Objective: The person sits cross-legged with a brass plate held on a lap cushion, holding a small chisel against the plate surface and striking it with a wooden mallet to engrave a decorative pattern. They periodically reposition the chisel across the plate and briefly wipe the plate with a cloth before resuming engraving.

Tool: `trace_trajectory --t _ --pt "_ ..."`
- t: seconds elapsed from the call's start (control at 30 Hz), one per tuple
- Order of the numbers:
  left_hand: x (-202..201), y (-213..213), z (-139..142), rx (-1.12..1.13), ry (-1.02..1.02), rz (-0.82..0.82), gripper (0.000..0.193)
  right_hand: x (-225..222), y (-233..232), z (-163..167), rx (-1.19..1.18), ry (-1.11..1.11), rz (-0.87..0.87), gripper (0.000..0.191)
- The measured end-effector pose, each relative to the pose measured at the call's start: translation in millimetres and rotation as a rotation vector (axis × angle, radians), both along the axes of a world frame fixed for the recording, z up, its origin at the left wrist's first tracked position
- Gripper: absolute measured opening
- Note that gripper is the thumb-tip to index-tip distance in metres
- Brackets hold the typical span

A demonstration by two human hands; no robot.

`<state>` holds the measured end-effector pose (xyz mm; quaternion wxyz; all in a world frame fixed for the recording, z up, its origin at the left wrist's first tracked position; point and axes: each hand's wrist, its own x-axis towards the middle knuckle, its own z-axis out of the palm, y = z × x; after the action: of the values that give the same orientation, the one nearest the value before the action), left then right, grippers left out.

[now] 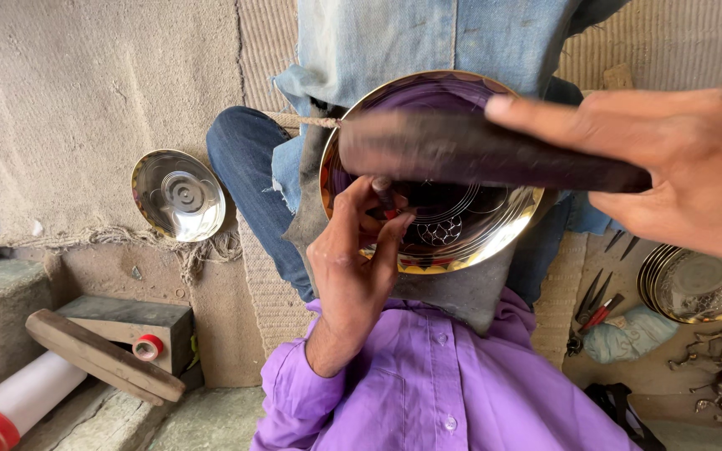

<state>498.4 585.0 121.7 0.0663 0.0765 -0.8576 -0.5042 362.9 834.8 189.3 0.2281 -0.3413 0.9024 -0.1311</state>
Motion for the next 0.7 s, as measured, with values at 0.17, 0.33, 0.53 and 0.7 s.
trace_trajectory --t 0.17,0.33,0.53,0.7 --pt "-4.5 -3.8 0.9 -0.002 -0.061 -0.082 0.050 8.4 8.9 -9.8 0.012 -0.066 -0.099 0.086" --pt "-11.6 -4.3 1.1 -0.007 -0.084 -0.147 0.050 17.3 20.7 -15.8 -0.008 -0.039 -0.078 0.098" --pt "-16.0 -6.4 8.3 0.103 -0.083 -0.246 0.051 33.5 30.0 -26.6 -0.089 -0.036 -0.219 0.092" --pt "-22.9 -9.2 12.1 0.131 -0.096 -0.337 0.050 47.3 42.8 -34.4 -0.133 -0.081 -0.308 0.092"
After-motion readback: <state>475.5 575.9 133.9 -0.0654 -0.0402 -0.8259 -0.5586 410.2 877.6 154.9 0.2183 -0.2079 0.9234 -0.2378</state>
